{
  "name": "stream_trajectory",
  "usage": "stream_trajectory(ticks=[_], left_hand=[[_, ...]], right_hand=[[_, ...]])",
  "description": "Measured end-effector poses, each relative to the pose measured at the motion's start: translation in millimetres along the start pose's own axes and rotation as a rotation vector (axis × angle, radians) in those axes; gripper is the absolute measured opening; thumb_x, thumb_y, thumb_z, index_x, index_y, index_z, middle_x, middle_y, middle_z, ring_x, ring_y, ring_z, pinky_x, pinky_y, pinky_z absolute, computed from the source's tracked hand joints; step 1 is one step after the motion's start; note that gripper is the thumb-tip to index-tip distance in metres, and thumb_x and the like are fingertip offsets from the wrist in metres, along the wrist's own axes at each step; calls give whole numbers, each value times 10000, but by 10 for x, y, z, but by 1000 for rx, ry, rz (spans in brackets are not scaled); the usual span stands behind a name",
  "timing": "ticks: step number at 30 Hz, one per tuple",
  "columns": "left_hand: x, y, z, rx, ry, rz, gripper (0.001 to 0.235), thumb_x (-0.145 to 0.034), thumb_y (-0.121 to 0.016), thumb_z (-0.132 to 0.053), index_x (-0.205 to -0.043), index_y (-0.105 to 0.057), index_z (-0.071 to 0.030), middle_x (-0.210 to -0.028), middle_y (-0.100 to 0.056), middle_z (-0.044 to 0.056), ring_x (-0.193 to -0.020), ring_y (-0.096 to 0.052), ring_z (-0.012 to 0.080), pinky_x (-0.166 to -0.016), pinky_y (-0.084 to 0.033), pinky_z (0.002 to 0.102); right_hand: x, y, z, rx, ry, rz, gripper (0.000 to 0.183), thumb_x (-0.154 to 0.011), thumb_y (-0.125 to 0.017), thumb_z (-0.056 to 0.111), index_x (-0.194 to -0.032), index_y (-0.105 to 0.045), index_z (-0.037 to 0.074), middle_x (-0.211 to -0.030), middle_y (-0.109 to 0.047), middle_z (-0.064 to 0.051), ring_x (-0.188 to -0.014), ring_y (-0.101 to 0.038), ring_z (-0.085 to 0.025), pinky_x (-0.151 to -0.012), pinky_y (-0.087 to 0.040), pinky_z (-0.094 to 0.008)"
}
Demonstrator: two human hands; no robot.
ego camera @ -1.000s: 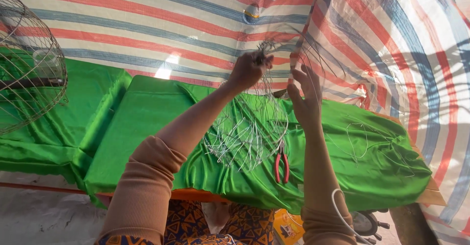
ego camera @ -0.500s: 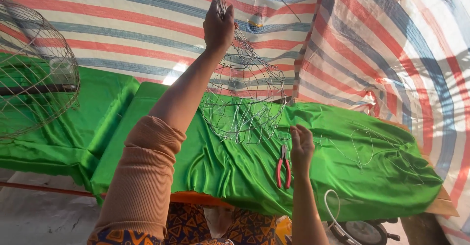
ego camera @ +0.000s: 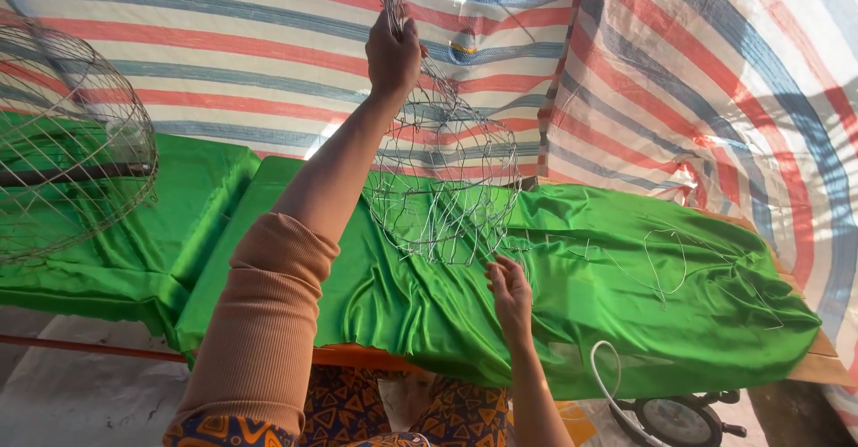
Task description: Manually bending and assembling thin metal wires to create a decorative wire structure.
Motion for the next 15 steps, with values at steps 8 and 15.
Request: stream_trajectory(ticks=[8, 15], left_hand=[[423, -105, 342, -149, 122, 65, 315, -1000, -530, -121, -1307, -596, -98, -745, -696, 8, -521, -657, 81, -448, -518, 272], [858, -327, 820, -188, 290, 87, 202, -956, -575, -145, -1101, -710, -185, -771, -763, -44, -577, -659, 110, -572, -528, 314]], right_hand=[[850, 186, -149, 342, 193, -115, 287, -931, -667, 124, -1210, -665, 57, -1122, -793, -85, -956, -774, -186, -822, -638, -309], [1399, 526, -525, 376, 130, -197, 284, -863, -724, 122, -1144, -726, 85, -988, -849, -58, -819, -814, -160, -725, -663, -285]])
Point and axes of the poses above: each hand's wrist, its own x-axis away from the middle knuckle, its own y-axis out of the back of the hand, z = x × y, the point moved 8 cm from there along -x, towards the middle knuckle
